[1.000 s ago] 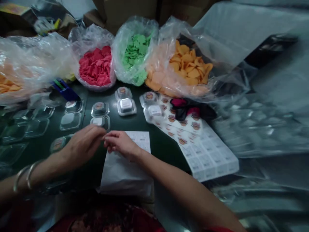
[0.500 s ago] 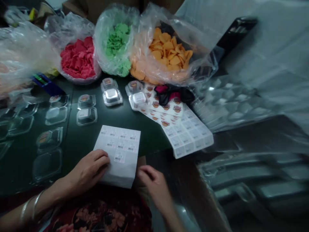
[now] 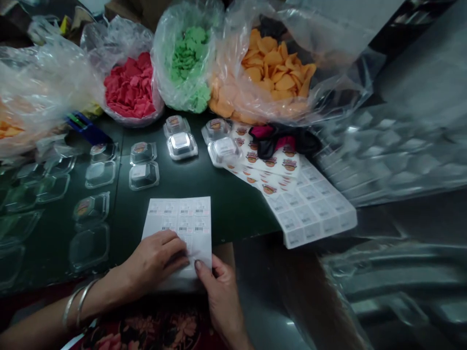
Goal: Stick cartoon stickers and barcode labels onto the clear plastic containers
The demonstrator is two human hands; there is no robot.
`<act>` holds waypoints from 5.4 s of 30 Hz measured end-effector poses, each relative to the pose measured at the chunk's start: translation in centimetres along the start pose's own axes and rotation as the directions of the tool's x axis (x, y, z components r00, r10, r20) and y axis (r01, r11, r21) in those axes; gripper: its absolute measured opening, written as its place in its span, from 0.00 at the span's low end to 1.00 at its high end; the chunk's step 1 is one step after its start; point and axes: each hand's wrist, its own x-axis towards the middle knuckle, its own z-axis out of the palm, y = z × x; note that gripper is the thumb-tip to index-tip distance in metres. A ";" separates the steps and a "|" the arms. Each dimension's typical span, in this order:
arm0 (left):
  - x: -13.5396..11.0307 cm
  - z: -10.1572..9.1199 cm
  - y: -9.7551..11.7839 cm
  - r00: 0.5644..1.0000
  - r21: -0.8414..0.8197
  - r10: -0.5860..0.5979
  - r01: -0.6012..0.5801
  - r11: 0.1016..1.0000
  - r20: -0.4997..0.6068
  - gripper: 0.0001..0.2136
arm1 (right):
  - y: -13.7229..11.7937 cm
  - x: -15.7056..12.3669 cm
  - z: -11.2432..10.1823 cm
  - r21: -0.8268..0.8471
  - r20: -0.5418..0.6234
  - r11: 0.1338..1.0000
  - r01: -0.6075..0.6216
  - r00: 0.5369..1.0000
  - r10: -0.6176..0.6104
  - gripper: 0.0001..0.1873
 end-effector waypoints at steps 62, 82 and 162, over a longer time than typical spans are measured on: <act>-12.9 -9.1 -7.4 0.555 -0.866 -0.817 0.320 0.384 -0.157 0.07 | -6.2 8.6 15.8 -0.651 0.721 0.487 0.582 0.674 0.157 0.16; -14.5 -8.5 -8.4 0.626 -0.589 -0.772 0.585 0.557 -0.108 0.07 | -2.4 10.1 15.7 -0.419 0.895 0.192 0.887 0.439 -0.074 0.18; -0.7 -6.7 -3.7 0.766 -0.500 -0.516 0.299 0.813 -0.382 0.07 | -8.3 5.8 3.9 -0.801 0.403 0.401 0.444 0.896 -0.187 0.13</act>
